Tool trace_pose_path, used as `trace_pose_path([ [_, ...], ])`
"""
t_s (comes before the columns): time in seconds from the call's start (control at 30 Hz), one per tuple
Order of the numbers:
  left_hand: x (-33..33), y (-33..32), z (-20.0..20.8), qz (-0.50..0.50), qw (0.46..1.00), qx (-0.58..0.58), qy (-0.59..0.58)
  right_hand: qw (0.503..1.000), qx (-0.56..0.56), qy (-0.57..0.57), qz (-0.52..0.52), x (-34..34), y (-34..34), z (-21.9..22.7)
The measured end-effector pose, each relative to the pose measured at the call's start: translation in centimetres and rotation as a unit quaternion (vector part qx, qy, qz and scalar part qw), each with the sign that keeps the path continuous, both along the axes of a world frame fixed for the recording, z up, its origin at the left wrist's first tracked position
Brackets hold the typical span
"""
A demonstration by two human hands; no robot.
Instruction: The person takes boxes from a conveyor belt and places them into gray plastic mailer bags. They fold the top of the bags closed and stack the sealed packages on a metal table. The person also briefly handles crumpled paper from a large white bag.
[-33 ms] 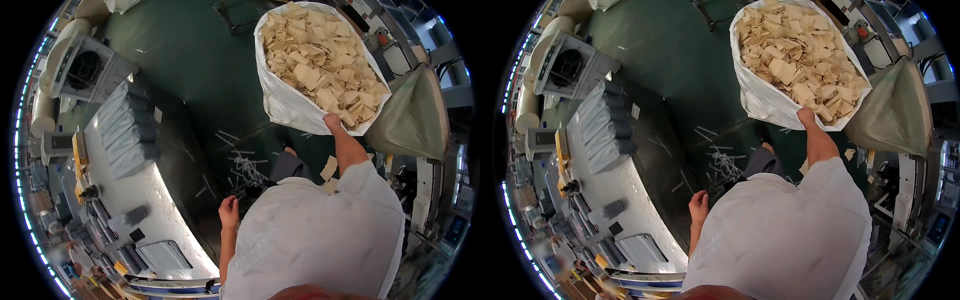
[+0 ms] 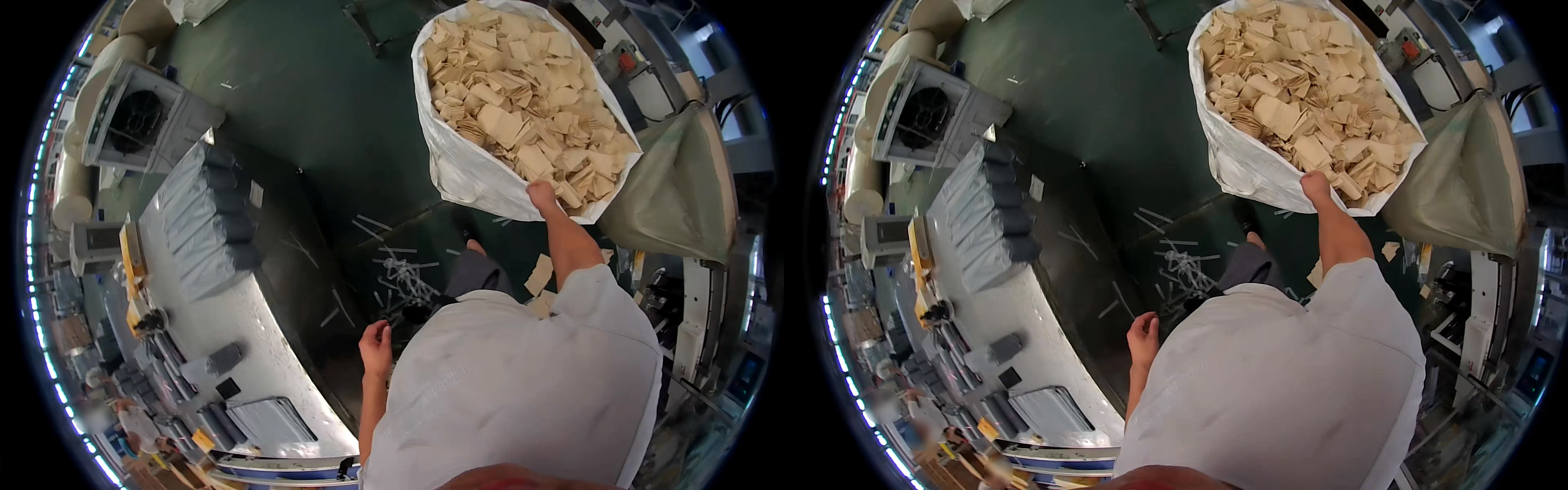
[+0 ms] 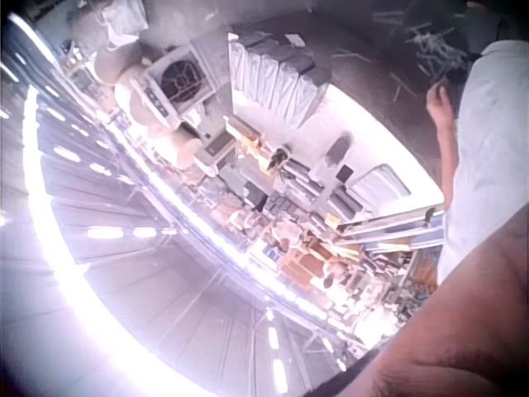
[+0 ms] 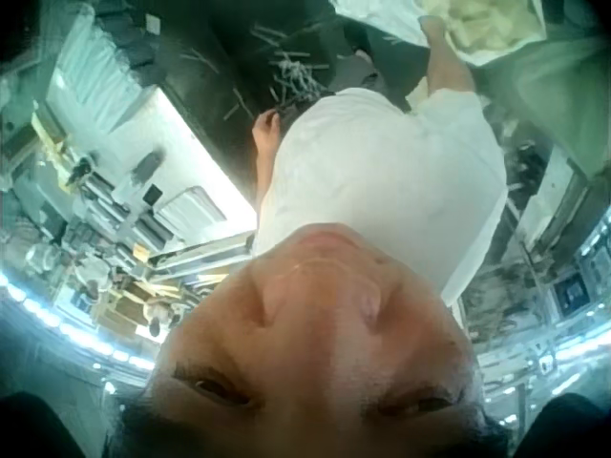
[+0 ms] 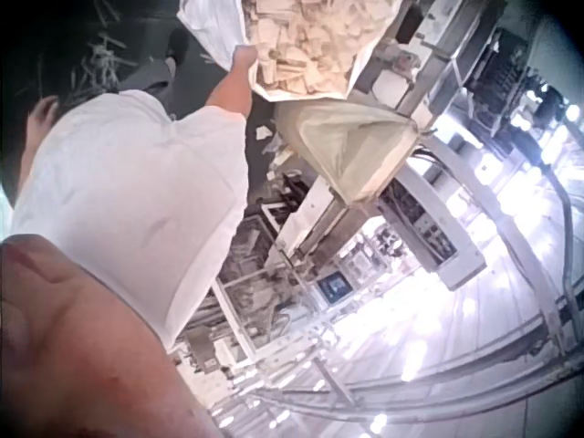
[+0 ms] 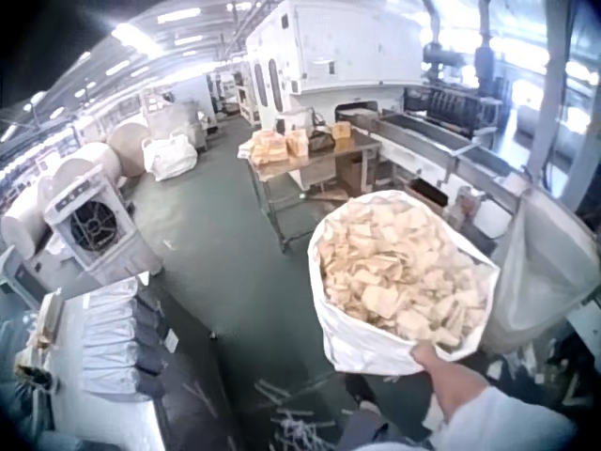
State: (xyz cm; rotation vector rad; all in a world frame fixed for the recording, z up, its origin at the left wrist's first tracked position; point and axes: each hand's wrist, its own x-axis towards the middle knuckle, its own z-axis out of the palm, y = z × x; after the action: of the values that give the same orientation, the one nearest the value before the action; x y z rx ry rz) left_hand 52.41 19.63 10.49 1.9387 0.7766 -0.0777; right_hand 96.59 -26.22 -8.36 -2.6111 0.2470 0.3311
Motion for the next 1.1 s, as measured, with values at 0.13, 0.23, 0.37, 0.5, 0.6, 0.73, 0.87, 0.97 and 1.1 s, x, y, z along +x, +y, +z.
trace_pose_path([
  [0.13,11.1,-3.4,-1.8,-0.043,0.996,-0.061,0.048,0.988,0.115,-0.052,0.091,9.4,3.5,-0.1],
  [0.23,18.8,-6.8,-2.3,-0.142,0.986,-0.052,0.068,0.973,0.042,0.001,0.229,14.8,9.4,0.2],
  [0.37,32.7,-8.9,-1.2,-0.375,0.925,0.066,-0.011,0.969,0.023,0.071,0.237,19.4,11.3,-0.7],
  [0.5,42.7,-11.1,-2.6,-0.256,0.965,-0.057,-0.007,0.974,0.189,-0.061,0.105,21.5,10.3,5.2],
  [0.6,49.9,-14.1,-3.7,-0.184,0.961,-0.199,-0.06,0.939,0.272,-0.175,0.12,19.3,9.7,13.7],
  [0.73,59.6,-19.5,-0.2,-0.049,0.817,-0.57,-0.069,0.879,0.389,-0.14,0.237,18.0,9.6,23.4],
  [0.87,63.7,-23.9,4.4,-0.045,0.774,-0.63,-0.043,0.704,0.71,-0.017,0.01,20.9,8.3,24.2],
  [0.97,65.3,-25.9,5.5,-0.075,0.852,-0.512,-0.076,0.503,0.863,-0.032,-0.044,21.9,9.4,23.3],
  [1.1,64.5,-27.5,4.8,-0.161,0.87,-0.452,-0.112,0.542,0.794,-0.26,-0.093,24.7,10.7,27.7],
])
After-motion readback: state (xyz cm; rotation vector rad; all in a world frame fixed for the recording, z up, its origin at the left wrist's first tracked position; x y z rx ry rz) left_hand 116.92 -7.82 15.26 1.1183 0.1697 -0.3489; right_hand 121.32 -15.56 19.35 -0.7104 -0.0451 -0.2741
